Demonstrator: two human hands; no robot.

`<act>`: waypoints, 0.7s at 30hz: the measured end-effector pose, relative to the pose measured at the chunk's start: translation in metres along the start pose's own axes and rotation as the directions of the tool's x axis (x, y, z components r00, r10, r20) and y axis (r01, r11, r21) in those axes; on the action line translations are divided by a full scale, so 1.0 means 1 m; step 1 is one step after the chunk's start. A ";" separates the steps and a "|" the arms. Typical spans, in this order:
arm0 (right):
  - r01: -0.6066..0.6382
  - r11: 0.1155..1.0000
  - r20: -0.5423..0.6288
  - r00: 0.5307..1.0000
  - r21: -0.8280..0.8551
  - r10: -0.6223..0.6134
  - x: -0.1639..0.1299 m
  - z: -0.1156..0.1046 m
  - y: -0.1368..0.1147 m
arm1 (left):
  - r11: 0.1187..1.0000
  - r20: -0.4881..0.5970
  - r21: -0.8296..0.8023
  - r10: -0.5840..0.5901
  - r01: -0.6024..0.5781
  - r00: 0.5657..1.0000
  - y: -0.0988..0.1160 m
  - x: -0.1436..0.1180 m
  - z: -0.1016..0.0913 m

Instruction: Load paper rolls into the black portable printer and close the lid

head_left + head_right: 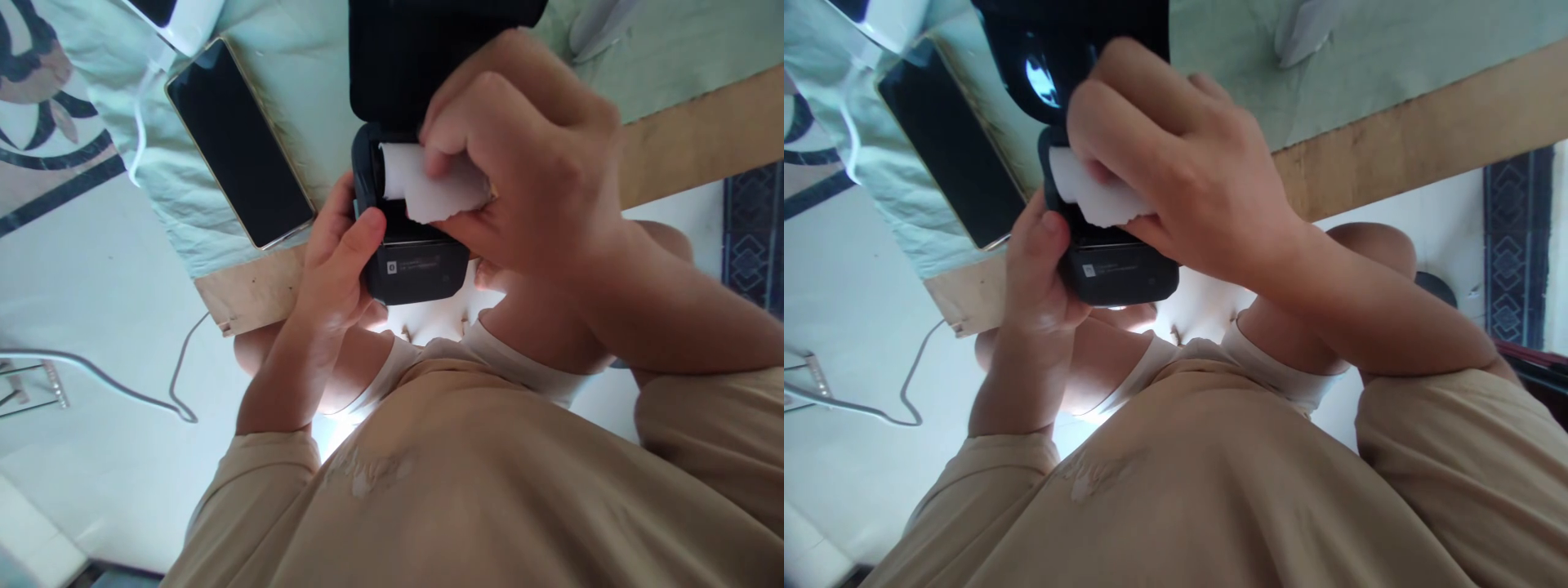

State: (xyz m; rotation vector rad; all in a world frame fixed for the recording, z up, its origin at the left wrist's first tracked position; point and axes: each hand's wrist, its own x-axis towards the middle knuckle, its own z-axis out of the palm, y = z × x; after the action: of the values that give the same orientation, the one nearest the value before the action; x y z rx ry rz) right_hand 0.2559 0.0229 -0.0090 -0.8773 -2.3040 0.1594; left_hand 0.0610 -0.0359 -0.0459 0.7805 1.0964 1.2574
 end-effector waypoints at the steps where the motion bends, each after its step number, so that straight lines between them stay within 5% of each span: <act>1: 0.027 0.999 0.021 0.999 0.041 -0.028 0.000 -0.001 0.002 | 1.000 -0.011 -0.002 -0.006 0.006 1.000 0.000 0.000 0.001; 5: 0.023 0.993 0.051 0.998 0.116 -0.029 -0.002 -0.002 0.006 | 1.000 -0.043 0.012 -0.023 0.024 0.999 0.001 0.001 0.002; 11: 0.094 0.990 -0.072 0.994 0.106 -0.087 -0.007 0.001 0.001 | 1.000 -0.038 -0.028 -0.005 0.004 0.999 0.001 0.002 0.001; 21: 0.187 0.963 -0.036 0.982 0.191 -0.184 -0.019 0.004 -0.002 | 0.998 0.004 -0.057 -0.027 0.027 1.000 0.002 0.000 -0.001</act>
State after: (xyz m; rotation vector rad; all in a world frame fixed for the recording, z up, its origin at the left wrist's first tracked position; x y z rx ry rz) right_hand 0.2624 0.0096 -0.0218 -0.5593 -2.2934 0.2878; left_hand 0.0594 -0.0357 -0.0442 0.7221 1.0605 1.2592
